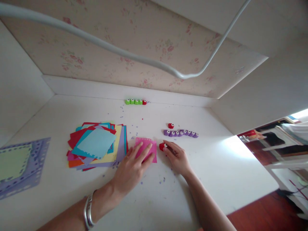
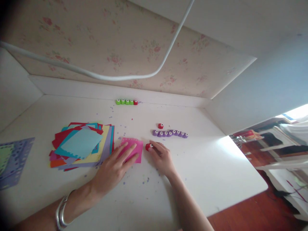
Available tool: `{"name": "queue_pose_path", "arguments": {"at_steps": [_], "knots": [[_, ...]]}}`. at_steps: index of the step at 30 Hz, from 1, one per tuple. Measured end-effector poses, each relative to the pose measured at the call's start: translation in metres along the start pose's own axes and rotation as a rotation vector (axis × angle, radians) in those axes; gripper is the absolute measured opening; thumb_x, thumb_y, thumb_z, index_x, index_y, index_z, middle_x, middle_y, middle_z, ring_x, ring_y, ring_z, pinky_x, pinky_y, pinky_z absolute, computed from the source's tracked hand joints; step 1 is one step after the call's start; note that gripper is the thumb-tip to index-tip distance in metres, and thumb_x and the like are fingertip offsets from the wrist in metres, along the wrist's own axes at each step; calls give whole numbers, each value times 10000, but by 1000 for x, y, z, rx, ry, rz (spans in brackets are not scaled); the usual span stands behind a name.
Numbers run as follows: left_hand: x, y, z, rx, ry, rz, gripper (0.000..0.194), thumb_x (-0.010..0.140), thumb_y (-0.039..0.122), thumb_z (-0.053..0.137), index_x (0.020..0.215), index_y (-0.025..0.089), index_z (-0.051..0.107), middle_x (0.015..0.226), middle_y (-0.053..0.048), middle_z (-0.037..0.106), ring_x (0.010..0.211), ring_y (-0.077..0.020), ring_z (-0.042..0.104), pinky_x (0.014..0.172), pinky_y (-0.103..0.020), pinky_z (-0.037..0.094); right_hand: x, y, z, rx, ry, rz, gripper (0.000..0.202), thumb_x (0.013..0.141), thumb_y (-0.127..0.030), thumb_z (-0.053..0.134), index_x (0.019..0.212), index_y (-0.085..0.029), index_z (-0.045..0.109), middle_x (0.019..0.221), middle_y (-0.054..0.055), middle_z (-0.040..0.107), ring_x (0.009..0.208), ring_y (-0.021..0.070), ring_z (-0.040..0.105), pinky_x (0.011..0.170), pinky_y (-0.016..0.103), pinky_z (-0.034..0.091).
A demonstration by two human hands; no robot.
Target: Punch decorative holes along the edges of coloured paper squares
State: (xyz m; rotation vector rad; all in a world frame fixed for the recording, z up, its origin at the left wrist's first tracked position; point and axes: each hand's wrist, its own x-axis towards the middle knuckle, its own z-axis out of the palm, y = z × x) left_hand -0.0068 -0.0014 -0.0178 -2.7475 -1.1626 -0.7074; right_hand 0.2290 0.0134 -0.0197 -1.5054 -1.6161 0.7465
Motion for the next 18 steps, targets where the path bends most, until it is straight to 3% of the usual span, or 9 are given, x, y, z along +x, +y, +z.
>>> {"name": "queue_pose_path", "arguments": {"at_steps": [5,12,18], "knots": [[1,-4,5,-84,18,77,415,919,62,410,1295,139,567,1356,-110,569,1292,-255,489,1032,-405,489,-1,12,2,134,-5,128,377,863,-416,627,1184,-219,650,1066,96,722,907,237,684,758,386,573],[0,-7,6,-140,23,77,456,872,15,463,1297,140,570,1423,-142,498,1369,-284,397,1066,-452,466,-2,6,2,86,-15,72,282,866,-385,633,1097,-226,665,1083,93,721,962,242,682,884,424,535],[1,-7,5,-166,16,98,449,878,28,463,1299,147,568,1436,-141,484,1383,-283,374,1060,-470,473,-1,5,2,113,-26,61,271,874,-386,627,1096,-234,659,1071,85,722,967,237,683,897,430,533]]}}
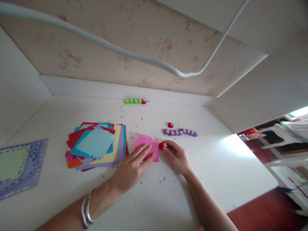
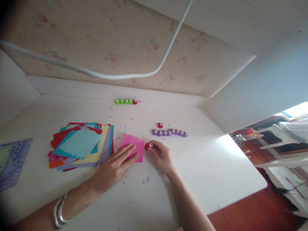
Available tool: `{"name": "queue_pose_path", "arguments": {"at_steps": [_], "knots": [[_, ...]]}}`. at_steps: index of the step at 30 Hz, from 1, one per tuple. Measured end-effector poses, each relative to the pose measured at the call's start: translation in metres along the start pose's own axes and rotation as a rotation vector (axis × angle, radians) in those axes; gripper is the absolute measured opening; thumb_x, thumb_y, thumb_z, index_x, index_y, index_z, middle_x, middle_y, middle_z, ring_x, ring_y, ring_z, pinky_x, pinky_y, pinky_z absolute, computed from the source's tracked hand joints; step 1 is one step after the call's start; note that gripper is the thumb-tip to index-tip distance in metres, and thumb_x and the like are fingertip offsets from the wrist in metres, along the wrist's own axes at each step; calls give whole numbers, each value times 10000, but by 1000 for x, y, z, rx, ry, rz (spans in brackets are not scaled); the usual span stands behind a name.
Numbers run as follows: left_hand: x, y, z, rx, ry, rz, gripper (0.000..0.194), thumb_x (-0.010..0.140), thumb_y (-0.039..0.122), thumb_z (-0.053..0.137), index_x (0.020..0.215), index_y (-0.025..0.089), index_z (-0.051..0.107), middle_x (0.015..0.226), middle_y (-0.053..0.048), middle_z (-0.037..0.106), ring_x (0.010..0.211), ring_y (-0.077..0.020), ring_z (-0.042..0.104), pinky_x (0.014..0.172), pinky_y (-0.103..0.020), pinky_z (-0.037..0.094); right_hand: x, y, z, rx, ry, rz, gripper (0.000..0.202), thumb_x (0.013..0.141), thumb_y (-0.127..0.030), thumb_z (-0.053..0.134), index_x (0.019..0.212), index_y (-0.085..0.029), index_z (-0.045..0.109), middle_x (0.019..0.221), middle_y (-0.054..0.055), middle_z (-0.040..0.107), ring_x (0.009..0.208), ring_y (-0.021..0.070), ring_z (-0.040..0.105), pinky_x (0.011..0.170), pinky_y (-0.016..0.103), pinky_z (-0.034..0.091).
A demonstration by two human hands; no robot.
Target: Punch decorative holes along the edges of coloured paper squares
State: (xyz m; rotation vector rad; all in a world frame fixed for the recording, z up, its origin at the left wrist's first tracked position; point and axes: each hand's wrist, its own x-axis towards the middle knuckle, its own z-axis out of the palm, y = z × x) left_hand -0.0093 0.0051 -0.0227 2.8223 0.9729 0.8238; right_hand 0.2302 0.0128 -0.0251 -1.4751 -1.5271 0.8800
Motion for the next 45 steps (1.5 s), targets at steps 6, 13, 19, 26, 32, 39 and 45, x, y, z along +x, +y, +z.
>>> {"name": "queue_pose_path", "arguments": {"at_steps": [6,13,19,26,32,39,45], "knots": [[1,0,0,2,-29,45,441,878,33,489,1298,139,568,1439,-159,473,1384,-294,369,1072,-461,460,0,0,2,60,-3,3,249,875,-380,632,1086,-249,655,1057,73,727,964,228,688,912,425,530],[1,0,-1,10,-8,37,449,874,27,487,1295,157,567,1444,-146,470,1382,-290,374,1067,-466,464,0,1,2,23,2,16,247,880,-379,624,1084,-246,660,1078,75,721,1011,236,671,922,421,520],[1,0,-1,11,-15,54,456,867,15,482,1296,143,566,1442,-162,466,1378,-301,377,1063,-473,467,-1,-1,2,-4,3,-7,242,879,-366,626,1083,-242,666,1057,71,720,974,227,675,908,409,523],[1,0,1,21,1,63,442,869,24,493,1291,129,570,1425,-169,482,1365,-305,395,1045,-469,483,1,0,2,-26,9,-39,231,880,-342,621,1082,-242,671,1060,66,717,969,223,674,903,413,528],[1,0,1,23,-1,62,445,868,12,489,1289,126,574,1421,-169,488,1360,-307,402,1048,-460,483,1,1,3,0,16,-25,226,877,-348,627,1074,-247,672,1075,65,718,991,226,673,903,412,531],[1,0,0,25,-18,70,435,881,30,489,1297,133,567,1417,-169,491,1360,-308,402,1043,-462,486,1,-1,3,-33,8,-54,224,871,-339,640,1068,-241,684,1051,66,715,952,216,672,887,394,532],[2,0,0,20,-8,75,423,886,23,476,1283,129,575,1404,-173,503,1349,-307,418,1032,-460,494,1,-4,2,-31,-1,-71,207,878,-320,637,1060,-238,690,1043,68,708,943,211,664,878,383,533]]}}
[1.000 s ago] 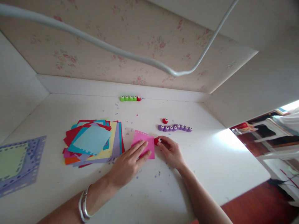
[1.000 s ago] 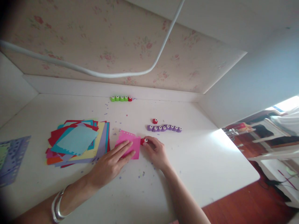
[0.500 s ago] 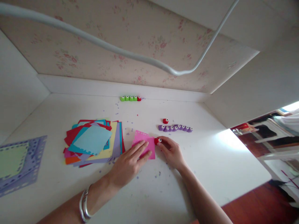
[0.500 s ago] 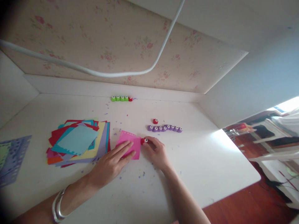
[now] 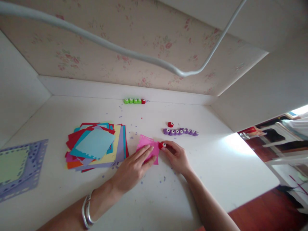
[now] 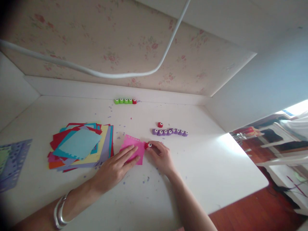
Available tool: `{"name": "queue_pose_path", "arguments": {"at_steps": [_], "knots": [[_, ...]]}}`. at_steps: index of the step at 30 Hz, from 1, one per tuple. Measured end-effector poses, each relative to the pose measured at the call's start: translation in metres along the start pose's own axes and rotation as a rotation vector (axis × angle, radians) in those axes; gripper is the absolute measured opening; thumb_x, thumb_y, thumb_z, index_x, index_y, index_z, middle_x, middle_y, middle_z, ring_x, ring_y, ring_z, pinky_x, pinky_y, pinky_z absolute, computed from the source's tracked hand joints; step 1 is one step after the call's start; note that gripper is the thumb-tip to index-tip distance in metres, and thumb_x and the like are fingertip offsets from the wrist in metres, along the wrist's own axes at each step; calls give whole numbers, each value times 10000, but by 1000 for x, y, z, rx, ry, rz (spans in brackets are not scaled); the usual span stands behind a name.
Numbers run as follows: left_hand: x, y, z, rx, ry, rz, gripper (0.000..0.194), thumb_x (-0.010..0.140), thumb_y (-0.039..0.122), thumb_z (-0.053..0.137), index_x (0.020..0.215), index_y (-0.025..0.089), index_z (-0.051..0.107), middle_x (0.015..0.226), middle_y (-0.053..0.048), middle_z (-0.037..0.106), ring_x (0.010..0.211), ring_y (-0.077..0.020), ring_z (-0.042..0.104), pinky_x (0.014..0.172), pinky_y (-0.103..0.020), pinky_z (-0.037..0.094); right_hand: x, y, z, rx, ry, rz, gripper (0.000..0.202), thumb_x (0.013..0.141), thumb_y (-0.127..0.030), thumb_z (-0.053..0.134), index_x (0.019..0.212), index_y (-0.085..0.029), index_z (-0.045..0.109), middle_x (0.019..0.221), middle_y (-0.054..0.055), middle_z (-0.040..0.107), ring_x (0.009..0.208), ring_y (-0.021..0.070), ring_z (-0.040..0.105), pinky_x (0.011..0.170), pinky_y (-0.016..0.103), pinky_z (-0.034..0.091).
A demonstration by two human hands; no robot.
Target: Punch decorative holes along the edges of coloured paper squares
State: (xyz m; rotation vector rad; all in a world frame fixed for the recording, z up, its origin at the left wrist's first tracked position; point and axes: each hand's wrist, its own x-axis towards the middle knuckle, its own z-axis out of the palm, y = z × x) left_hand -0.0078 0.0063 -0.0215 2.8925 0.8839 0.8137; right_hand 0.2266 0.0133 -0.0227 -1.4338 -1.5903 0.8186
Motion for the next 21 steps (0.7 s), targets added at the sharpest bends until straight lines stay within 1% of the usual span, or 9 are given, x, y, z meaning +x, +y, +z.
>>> {"name": "queue_pose_path", "arguments": {"at_steps": [9,17,19,21], "knots": [[2,1,-3,8,12,16,393,907,42,454,1266,135,586,1381,-170,525,1322,-299,455,1005,-449,517,1,1,0,-8,1,0,208,881,-332,634,1062,-245,689,1059,65,711,963,214,664,899,392,528],[2,-1,-1,-5,6,11,385,907,55,475,1269,128,585,1393,-178,508,1327,-306,444,1007,-450,513,1,0,0,-35,-25,-55,204,866,-307,659,1060,-257,698,1048,55,713,939,203,664,850,373,545],[3,0,1,-19,-2,14,375,912,66,481,1266,132,587,1388,-166,518,1323,-296,449,1013,-444,507,1,0,0,-76,-25,-76,212,860,-294,668,1066,-258,702,1057,54,713,957,205,662,867,380,541],[4,1,3,-42,-10,1,347,924,105,498,1257,134,592,1386,-153,524,1331,-285,439,1041,-437,480,1,-1,0,-135,-41,-122,228,853,-278,676,1078,-260,705,1077,54,714,1001,213,651,919,399,518]]}}
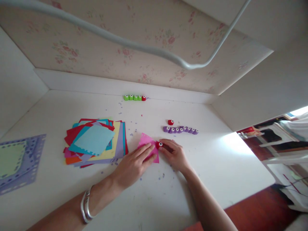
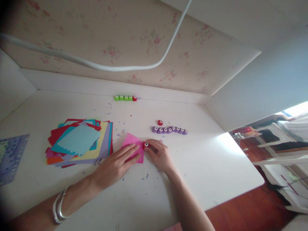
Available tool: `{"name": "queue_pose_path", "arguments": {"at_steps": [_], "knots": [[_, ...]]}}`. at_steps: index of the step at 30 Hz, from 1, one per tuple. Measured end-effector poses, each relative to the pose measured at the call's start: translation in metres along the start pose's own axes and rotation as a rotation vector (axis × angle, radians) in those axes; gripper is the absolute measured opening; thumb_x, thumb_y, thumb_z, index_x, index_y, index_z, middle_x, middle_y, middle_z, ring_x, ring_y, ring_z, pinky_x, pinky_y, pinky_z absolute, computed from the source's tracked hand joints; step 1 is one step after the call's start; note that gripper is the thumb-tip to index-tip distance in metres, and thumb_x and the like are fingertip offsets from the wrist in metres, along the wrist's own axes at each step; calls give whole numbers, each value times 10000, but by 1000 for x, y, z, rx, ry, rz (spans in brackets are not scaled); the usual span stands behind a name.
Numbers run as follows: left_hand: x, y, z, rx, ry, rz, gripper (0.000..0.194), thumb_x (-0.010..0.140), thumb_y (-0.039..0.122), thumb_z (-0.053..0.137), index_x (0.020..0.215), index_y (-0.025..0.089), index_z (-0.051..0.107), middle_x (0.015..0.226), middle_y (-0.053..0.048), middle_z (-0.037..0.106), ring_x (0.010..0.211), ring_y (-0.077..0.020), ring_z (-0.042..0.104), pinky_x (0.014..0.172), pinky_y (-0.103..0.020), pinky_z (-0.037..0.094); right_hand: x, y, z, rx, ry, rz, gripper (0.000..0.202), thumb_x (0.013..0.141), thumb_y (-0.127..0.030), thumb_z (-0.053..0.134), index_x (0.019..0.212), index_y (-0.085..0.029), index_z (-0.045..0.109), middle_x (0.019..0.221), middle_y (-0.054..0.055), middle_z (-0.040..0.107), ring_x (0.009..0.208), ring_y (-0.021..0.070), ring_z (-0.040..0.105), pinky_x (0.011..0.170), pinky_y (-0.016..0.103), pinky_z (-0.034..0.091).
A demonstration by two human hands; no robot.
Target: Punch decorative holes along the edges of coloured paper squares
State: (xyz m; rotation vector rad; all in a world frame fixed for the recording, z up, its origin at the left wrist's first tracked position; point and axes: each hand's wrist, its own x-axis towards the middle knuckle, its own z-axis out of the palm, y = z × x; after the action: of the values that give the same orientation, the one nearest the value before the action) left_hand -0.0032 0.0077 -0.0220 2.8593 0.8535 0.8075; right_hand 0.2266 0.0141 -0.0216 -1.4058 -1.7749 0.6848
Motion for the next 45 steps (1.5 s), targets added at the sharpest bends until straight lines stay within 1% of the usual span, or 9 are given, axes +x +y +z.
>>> {"name": "queue_pose_path", "arguments": {"at_steps": [3,6,9,12,15,23,28,35,45], "knots": [[1,3,2,-54,-18,-55,322,949,250,528,1247,155,602,1363,-129,551,1334,-275,430,1080,-452,424,1,-2,-3,-41,-40,-30,247,863,-279,661,1106,-261,702,1126,57,704,1057,219,633,965,411,492],[0,6,1,-106,-40,-88,334,957,367,513,1231,207,617,1318,-92,592,1277,-269,484,1072,-494,395,4,-6,-10,-23,-5,81,235,897,-337,608,1093,-255,707,1141,67,695,1012,216,651,880,382,536],[-2,7,-3,-115,-42,-96,333,964,379,490,1229,227,622,1315,-70,598,1259,-269,495,1102,-527,324,11,-10,-15,-8,-7,190,247,903,-390,583,1024,-232,729,1070,81,712,928,214,669,774,348,558],[-4,5,-6,-77,-3,-165,322,971,336,467,1225,221,629,1318,-76,597,1290,-281,464,1142,-575,213,17,-13,-16,40,-132,248,282,887,-423,588,1013,-219,737,1013,83,723,796,191,675,664,318,566],[-6,1,-5,-63,-17,-251,325,971,327,451,1200,204,646,1330,-103,582,1324,-294,422,1141,-584,193,21,-12,-13,76,-210,289,286,861,-442,610,986,-227,751,1000,71,728,765,183,669,606,295,561],[-8,1,-5,-109,-97,-233,339,955,426,464,1145,242,676,1255,-77,612,1198,-281,480,1091,-536,272,26,-13,-14,96,-208,366,252,818,-423,667,949,-229,759,1026,68,730,862,207,675,714,333,554],[-11,1,-2,-128,-100,-219,352,950,442,466,1154,246,675,1252,-75,603,1216,-296,452,1076,-517,289,30,-16,-17,82,-260,448,291,796,-428,681,952,-193,753,868,69,754,783,210,675,710,361,544],[-15,0,1,-136,-98,-203,343,954,437,452,1185,290,659,1279,-66,586,1306,-316,384,1110,-548,208,34,-20,-17,101,-272,540,312,759,-432,712,957,-197,764,915,75,758,824,222,682,763,389,557],[-15,-1,2,-123,-95,-181,347,947,472,456,1188,310,646,1273,-48,592,1260,-303,429,1104,-558,203,36,-17,-17,133,-309,579,299,763,-430,726,957,-206,762,946,74,760,877,226,693,837,406,554]]}}
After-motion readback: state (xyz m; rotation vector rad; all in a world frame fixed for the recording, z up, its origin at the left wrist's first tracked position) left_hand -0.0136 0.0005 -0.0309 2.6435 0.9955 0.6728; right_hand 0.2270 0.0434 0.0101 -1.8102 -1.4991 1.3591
